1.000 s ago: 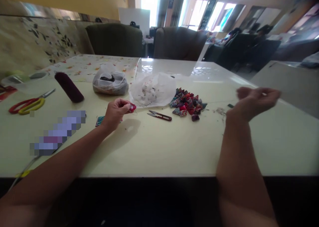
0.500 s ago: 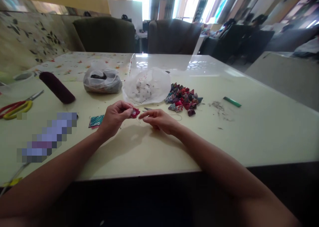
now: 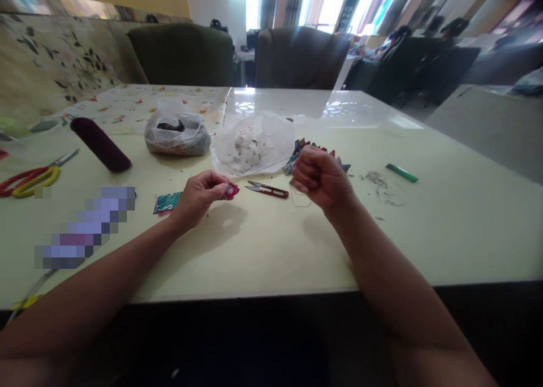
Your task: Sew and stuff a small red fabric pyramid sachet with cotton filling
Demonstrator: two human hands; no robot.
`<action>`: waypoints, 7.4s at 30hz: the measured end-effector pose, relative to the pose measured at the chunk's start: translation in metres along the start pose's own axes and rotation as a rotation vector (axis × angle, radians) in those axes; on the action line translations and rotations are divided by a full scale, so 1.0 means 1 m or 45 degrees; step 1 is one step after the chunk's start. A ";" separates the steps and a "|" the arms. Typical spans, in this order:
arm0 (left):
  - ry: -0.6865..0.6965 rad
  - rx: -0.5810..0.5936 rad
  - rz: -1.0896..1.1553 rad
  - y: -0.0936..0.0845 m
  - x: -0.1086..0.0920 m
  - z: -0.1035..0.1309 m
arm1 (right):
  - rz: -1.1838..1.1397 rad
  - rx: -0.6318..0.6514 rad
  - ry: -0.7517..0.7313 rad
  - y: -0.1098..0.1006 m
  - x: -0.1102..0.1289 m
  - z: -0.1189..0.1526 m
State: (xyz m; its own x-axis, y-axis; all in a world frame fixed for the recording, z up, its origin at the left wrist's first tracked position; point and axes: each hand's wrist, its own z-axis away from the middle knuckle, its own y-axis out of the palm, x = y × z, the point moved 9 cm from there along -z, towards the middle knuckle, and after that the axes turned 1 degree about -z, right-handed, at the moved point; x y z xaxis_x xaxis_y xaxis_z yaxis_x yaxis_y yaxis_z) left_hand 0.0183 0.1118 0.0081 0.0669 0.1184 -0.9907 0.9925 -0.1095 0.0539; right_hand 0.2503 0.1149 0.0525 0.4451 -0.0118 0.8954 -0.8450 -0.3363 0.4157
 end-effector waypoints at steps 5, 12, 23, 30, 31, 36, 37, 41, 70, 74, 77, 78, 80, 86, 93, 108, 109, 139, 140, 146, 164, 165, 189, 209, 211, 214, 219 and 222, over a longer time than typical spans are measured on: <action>-0.063 -0.002 -0.005 0.000 0.006 -0.002 | 0.087 -0.257 -0.280 -0.033 0.039 0.004; -0.167 0.024 0.047 0.004 0.016 -0.002 | 0.071 -0.411 -0.462 -0.050 0.042 0.004; 0.023 0.173 -0.138 0.022 0.003 0.011 | 0.851 0.073 -0.034 0.020 -0.048 -0.001; 0.019 0.239 -0.173 0.030 0.006 0.017 | 0.989 0.228 -0.071 0.055 -0.067 0.013; 0.008 0.237 -0.160 0.031 0.007 0.016 | 0.971 0.226 -0.084 0.055 -0.067 0.013; -0.027 0.224 -0.135 0.029 0.011 0.015 | 0.848 0.201 -0.086 0.051 -0.071 0.010; -0.030 0.218 -0.140 0.029 0.012 0.015 | 0.830 0.193 -0.076 0.050 -0.072 0.010; -0.016 0.150 -0.171 0.025 0.009 0.014 | 0.848 0.078 -0.084 0.043 -0.070 0.010; 0.100 0.060 -0.433 0.023 -0.006 0.019 | 1.248 -0.071 -0.469 0.057 -0.036 0.024; 0.107 0.058 -0.394 0.023 -0.005 0.019 | 1.243 -0.078 -0.450 0.055 -0.037 0.023; 0.098 0.055 -0.373 0.023 -0.005 0.019 | 1.243 -0.070 -0.430 0.055 -0.039 0.023; 0.100 0.054 -0.366 0.023 -0.006 0.019 | 1.244 -0.068 -0.427 0.056 -0.039 0.023; 0.103 0.053 -0.359 0.023 -0.006 0.019 | 1.249 -0.068 -0.430 0.057 -0.038 0.023; 0.114 0.029 -0.365 0.021 -0.008 0.019 | 1.276 -0.063 -0.398 0.057 -0.039 0.022; 0.131 0.007 -0.345 0.019 -0.008 0.019 | 1.251 -0.044 -0.392 0.055 -0.041 0.021; 0.153 0.017 -0.379 0.018 -0.006 0.018 | 1.279 -0.029 -0.508 0.060 -0.037 0.024; 0.157 0.015 -0.389 0.018 -0.007 0.018 | 1.284 -0.032 -0.503 0.060 -0.037 0.024; 0.595 0.019 -0.719 0.030 -0.037 0.029 | 1.239 0.014 -0.531 0.063 -0.039 0.025; 0.575 0.022 -0.699 0.029 -0.035 0.029 | 1.234 0.013 -0.535 0.063 -0.039 0.026; 0.258 0.044 -0.438 0.022 -0.012 0.022 | 1.202 -0.021 -0.590 0.062 -0.036 0.025; 0.094 0.160 -0.151 0.025 0.000 0.018 | 1.173 0.069 -0.547 0.060 -0.036 0.023; 0.092 0.160 -0.145 0.025 0.000 0.018 | 1.177 0.068 -0.534 0.059 -0.036 0.022; -0.104 0.274 0.007 0.032 0.005 0.017 | 1.058 0.231 -0.413 0.053 -0.039 0.012; -0.285 0.380 0.023 0.040 0.020 0.021 | 1.090 0.182 -0.437 0.058 -0.045 0.016; -0.232 0.384 -0.032 0.041 0.018 0.021 | 1.124 0.158 -0.441 0.060 -0.047 0.018; -0.144 0.387 -0.114 0.041 0.013 0.020 | 1.156 0.089 -0.443 0.058 -0.049 0.020; 0.010 0.374 -0.270 0.040 0.003 0.020 | 1.115 0.126 -0.406 0.061 -0.053 0.020; 0.108 0.326 -0.322 0.038 -0.002 0.019 | 1.037 0.161 -0.365 0.061 -0.052 0.019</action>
State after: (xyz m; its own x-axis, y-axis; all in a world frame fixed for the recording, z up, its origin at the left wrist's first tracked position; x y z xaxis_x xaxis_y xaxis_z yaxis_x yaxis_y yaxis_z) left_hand 0.0536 0.0885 0.0100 -0.1581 0.2534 -0.9544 0.9219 -0.3084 -0.2346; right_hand 0.1809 0.0772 0.0279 -0.2117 -0.5250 0.8243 -0.9009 -0.2220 -0.3728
